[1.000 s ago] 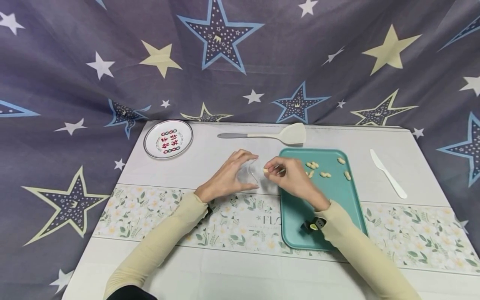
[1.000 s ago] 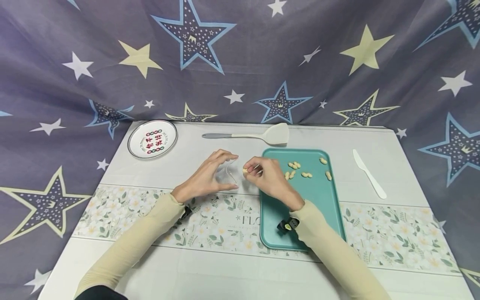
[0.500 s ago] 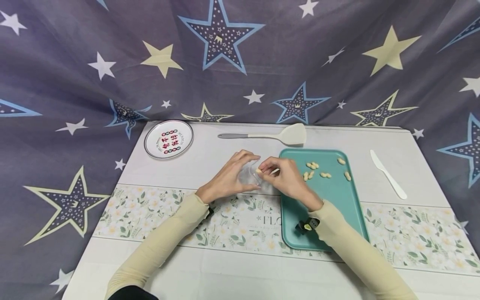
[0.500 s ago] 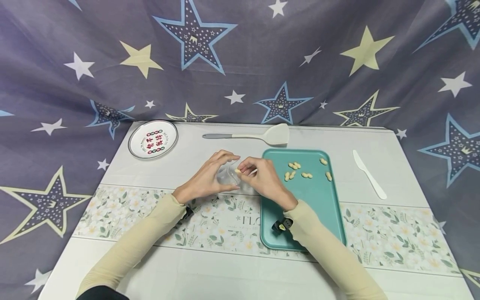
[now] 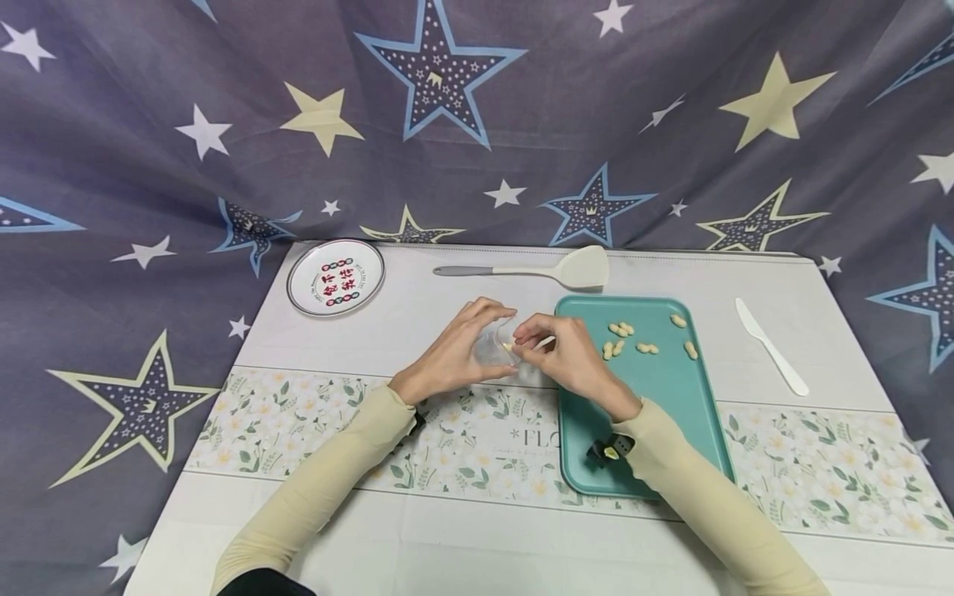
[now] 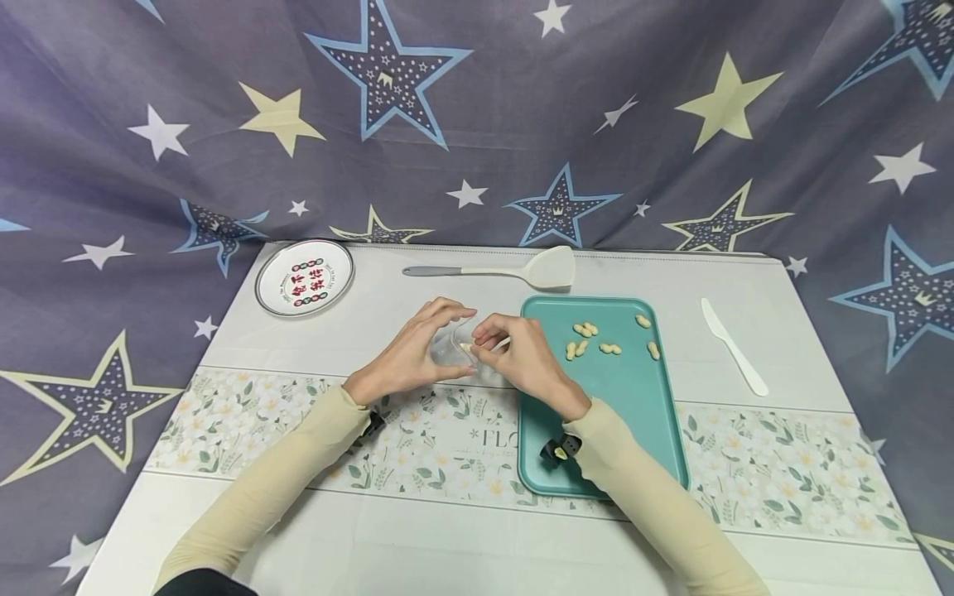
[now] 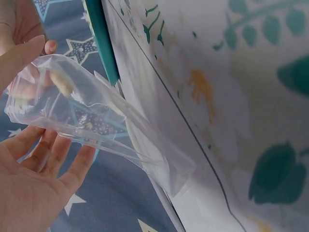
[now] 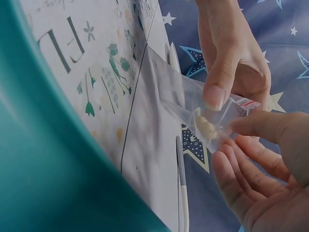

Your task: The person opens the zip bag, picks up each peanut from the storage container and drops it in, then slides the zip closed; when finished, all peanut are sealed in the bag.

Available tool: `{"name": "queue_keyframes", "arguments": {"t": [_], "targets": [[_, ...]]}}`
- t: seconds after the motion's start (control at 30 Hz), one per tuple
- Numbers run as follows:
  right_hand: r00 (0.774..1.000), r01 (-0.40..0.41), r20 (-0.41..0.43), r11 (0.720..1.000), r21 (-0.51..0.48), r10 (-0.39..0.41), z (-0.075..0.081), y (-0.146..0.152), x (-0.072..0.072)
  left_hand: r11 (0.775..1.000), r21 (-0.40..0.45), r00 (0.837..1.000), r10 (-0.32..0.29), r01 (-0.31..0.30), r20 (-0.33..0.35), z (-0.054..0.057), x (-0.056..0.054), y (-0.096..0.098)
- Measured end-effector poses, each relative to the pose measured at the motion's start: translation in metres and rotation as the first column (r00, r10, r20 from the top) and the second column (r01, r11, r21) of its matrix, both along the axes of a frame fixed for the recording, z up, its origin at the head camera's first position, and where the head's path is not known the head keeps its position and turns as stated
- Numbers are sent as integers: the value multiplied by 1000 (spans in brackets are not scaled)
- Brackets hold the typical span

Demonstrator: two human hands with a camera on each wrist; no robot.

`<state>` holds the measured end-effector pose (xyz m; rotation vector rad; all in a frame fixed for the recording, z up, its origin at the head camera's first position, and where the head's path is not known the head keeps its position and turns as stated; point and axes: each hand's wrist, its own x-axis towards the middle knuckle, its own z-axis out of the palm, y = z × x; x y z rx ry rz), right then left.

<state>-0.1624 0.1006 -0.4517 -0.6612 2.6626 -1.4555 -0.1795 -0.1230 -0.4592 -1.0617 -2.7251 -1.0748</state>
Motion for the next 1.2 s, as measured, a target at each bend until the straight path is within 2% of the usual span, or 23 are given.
{"name": "queue_keyframes", "arguments": {"t": [0.23,0.63,0.9,1.2], "targets": [[1000,0,-14,1000,-15,0,1,3,2,1000,6,1000,4,-4,13,-1,1,1],[999,46,-13,999,1,-46,1,21,3,1000,0,1000,6,-6,27,-1,0,-1],[995,93,-45,995,29,-92,-7,39,7,1000,-4,1000,8,-8,12,-1,-1,-1],[991,130,-30,990,45,-129,-23,65,14,1000,-19,1000,13,-13,16,-2,1,-3]]}}
